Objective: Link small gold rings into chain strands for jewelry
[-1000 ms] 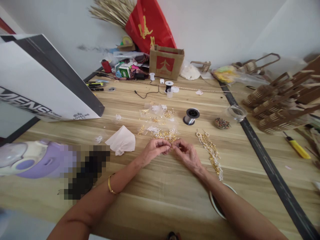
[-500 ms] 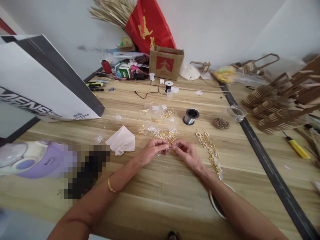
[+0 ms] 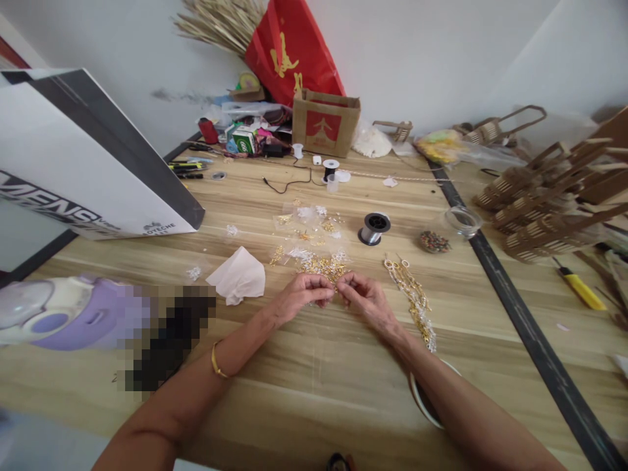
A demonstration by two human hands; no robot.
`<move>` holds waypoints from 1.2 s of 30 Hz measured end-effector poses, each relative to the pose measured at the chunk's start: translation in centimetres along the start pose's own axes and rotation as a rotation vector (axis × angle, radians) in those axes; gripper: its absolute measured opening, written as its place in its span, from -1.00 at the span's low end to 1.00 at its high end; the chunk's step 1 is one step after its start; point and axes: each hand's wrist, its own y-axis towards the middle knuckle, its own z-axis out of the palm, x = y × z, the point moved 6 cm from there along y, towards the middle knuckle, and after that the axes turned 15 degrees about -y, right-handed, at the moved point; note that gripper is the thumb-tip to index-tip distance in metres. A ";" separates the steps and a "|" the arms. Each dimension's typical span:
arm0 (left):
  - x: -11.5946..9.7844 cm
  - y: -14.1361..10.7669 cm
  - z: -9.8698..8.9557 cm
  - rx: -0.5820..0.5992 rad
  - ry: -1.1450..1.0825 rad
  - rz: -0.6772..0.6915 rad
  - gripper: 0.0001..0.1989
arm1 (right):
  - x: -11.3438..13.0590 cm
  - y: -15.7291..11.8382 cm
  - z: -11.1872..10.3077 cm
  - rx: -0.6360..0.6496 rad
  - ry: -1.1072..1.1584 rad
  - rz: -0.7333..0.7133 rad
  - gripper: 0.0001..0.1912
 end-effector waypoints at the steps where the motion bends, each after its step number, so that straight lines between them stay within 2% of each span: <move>1: 0.0 0.0 0.0 -0.001 -0.012 -0.003 -0.81 | 0.1 0.0 0.0 -0.005 0.008 -0.004 -0.68; 4: 0.3 0.1 -0.2 -0.012 -0.069 -0.008 -0.82 | 0.2 0.0 -0.3 -0.049 0.022 -0.015 -0.70; 6: 0.5 0.2 -0.5 -0.041 -0.130 -0.010 -0.81 | 0.4 -0.1 -0.8 -0.127 -0.018 -0.051 -0.71; 9: 0.7 0.5 -1.0 -0.100 -0.235 -0.014 -0.78 | 1.1 -0.4 -1.5 -0.268 -0.167 -0.160 -0.73; 11: 0.8 0.6 -1.2 -0.124 -0.284 -0.018 -0.76 | 1.5 -0.7 -1.5 -0.300 -0.276 -0.244 -0.74; 17: 0.6 0.5 -1.2 -0.135 -0.344 0.002 -0.75 | 2.4 -1.6 -0.2 -0.240 -0.566 -0.480 -0.64; 21: 0.5 0.4 -1.0 -0.140 -0.343 0.013 -0.75 | 2.8 -2.1 0.0 -0.269 -0.769 -0.562 -0.68; 25: 0.7 0.3 -0.7 -0.147 -0.348 0.020 -0.73 | 3.1 -2.4 0.5 -0.244 -0.894 -0.620 -0.75; 30: 0.8 0.3 -0.5 -0.155 -0.364 0.018 -0.74 | 3.0 -2.5 1.0 -0.206 -0.951 -0.639 -0.83; 36: 0.8 0.3 -0.6 -0.157 -0.339 0.005 -0.73 | 2.7 -2.1 0.7 -0.196 -0.894 -0.597 -0.85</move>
